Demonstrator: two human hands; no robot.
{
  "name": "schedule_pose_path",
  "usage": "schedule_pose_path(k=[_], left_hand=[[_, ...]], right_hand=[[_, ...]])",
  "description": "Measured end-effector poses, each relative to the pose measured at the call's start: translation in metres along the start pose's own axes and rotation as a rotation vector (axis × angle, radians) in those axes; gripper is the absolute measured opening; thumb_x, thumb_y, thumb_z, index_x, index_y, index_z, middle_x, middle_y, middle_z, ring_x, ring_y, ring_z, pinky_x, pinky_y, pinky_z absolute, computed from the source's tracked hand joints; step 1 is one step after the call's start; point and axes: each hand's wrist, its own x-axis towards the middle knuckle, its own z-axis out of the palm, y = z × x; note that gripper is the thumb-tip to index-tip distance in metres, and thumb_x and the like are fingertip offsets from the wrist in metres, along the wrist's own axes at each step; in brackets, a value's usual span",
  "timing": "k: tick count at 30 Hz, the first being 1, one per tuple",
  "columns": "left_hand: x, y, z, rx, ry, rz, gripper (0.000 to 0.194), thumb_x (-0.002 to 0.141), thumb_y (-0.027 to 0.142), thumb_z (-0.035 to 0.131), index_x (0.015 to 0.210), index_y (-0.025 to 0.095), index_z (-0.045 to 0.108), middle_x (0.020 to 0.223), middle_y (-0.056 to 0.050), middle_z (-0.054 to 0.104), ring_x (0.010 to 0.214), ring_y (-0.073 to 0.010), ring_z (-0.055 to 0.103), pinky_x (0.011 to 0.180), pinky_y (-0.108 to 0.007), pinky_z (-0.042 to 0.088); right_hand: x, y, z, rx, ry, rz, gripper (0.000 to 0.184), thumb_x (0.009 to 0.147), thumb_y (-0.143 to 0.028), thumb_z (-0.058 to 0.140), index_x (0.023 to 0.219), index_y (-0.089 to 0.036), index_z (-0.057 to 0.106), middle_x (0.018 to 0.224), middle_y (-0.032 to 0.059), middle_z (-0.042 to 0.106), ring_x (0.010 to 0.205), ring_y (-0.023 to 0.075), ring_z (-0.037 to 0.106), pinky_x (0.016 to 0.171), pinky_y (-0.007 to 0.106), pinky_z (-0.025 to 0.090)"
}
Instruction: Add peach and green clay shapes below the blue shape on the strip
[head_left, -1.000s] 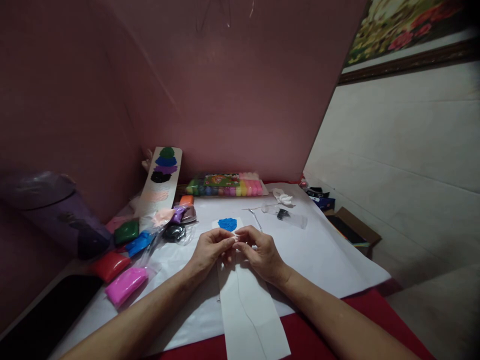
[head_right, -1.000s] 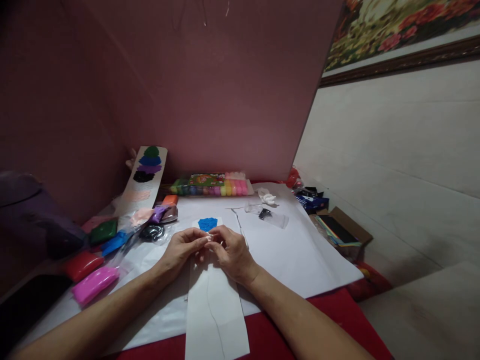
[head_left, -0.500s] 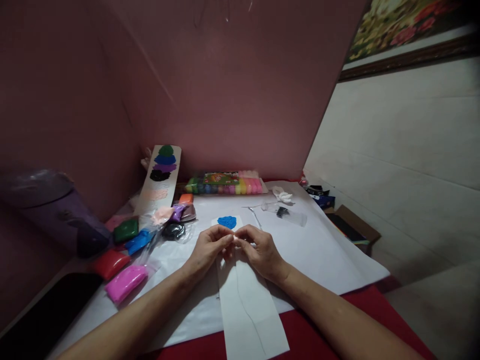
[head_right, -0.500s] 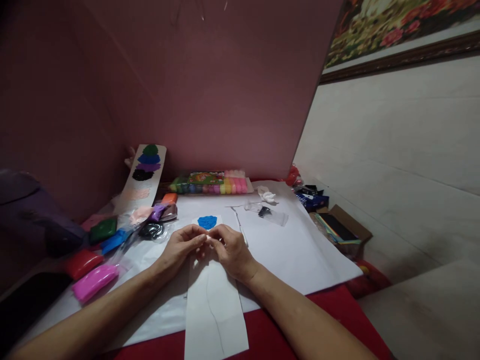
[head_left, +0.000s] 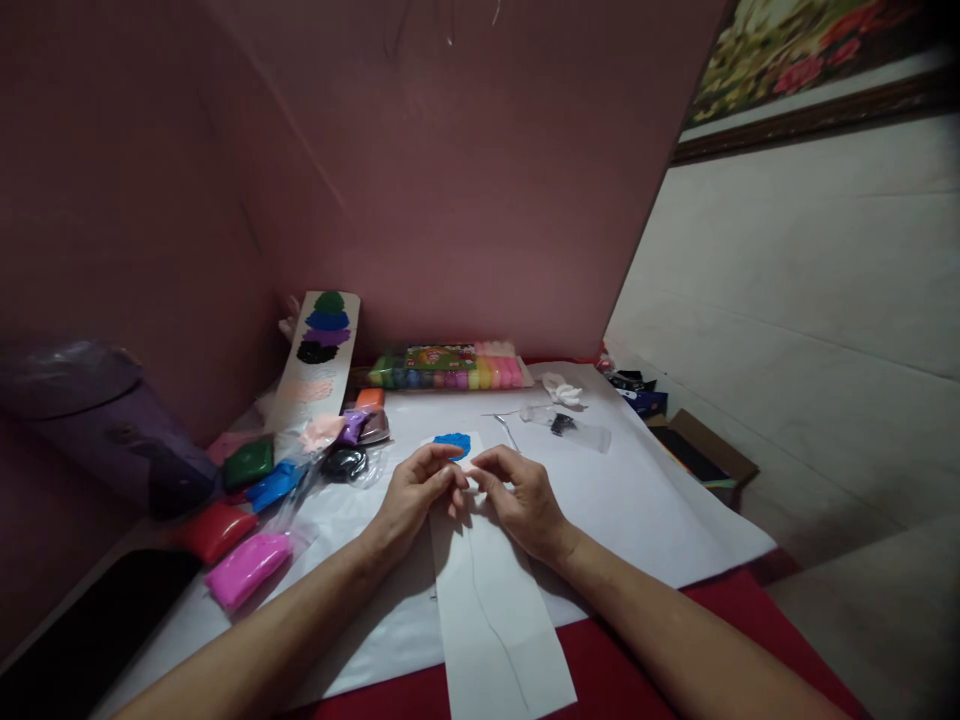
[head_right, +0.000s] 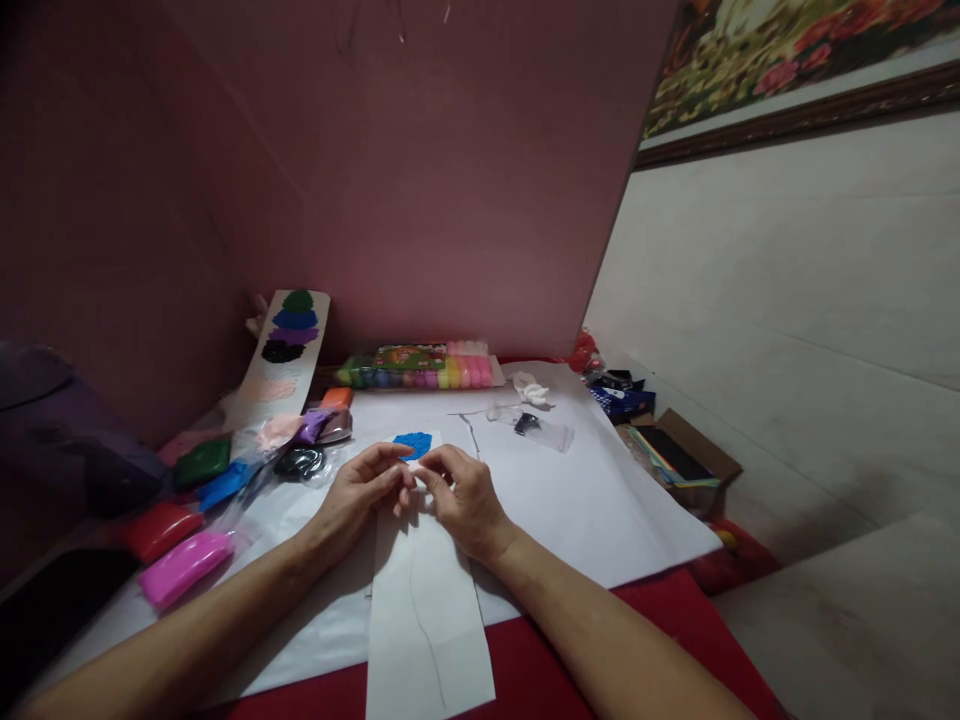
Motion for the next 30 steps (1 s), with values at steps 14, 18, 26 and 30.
schedule_pose_path(k=[14, 18, 26, 30], left_hand=[[0.0022, 0.001, -0.0018, -0.151, 0.057, -0.024, 0.034, 0.065, 0.019, 0.076, 0.094, 0.013, 0.059, 0.079, -0.004, 0.064, 0.061, -0.0138, 0.063, 0.057, -0.026, 0.054], [0.0021, 0.0022, -0.002, -0.147, 0.107, -0.047, 0.032, 0.064, 0.014, 0.075, 0.092, 0.013, 0.059, 0.08, -0.003, 0.063, 0.064, -0.0142, 0.064, 0.056, -0.024, 0.053], [0.0004, -0.0002, 0.0018, -0.003, 0.044, -0.046, 0.025, 0.076, 0.031, 0.068, 0.09, 0.012, 0.062, 0.073, -0.004, 0.063, 0.058, -0.0112, 0.059, 0.052, -0.022, 0.048], [-0.0017, 0.0009, 0.0021, 0.085, 0.006, -0.058, 0.023, 0.073, 0.032, 0.071, 0.077, 0.011, 0.063, 0.061, -0.001, 0.06, 0.048, -0.0069, 0.051, 0.048, -0.018, 0.042]], right_hand=[[-0.0009, -0.0052, -0.0013, -0.068, 0.065, -0.107, 0.013, 0.088, -0.027, 0.054, 0.081, -0.02, 0.061, 0.075, 0.0028, 0.063, 0.067, 0.0145, 0.057, 0.065, 0.027, 0.046], [-0.0021, -0.0043, -0.0007, -0.075, 0.061, -0.107, 0.012, 0.089, -0.027, 0.054, 0.082, -0.02, 0.061, 0.075, 0.0026, 0.063, 0.067, 0.0144, 0.057, 0.065, 0.027, 0.045], [-0.0025, -0.0028, -0.0015, -0.115, -0.012, -0.178, 0.008, 0.088, -0.019, 0.051, 0.085, -0.02, 0.059, 0.079, 0.0037, 0.059, 0.07, 0.0152, 0.055, 0.067, 0.028, 0.045], [-0.0027, -0.0012, -0.0014, -0.117, -0.05, -0.173, 0.01, 0.085, -0.013, 0.054, 0.091, -0.02, 0.058, 0.082, 0.0036, 0.059, 0.069, 0.0148, 0.055, 0.065, 0.027, 0.046]])
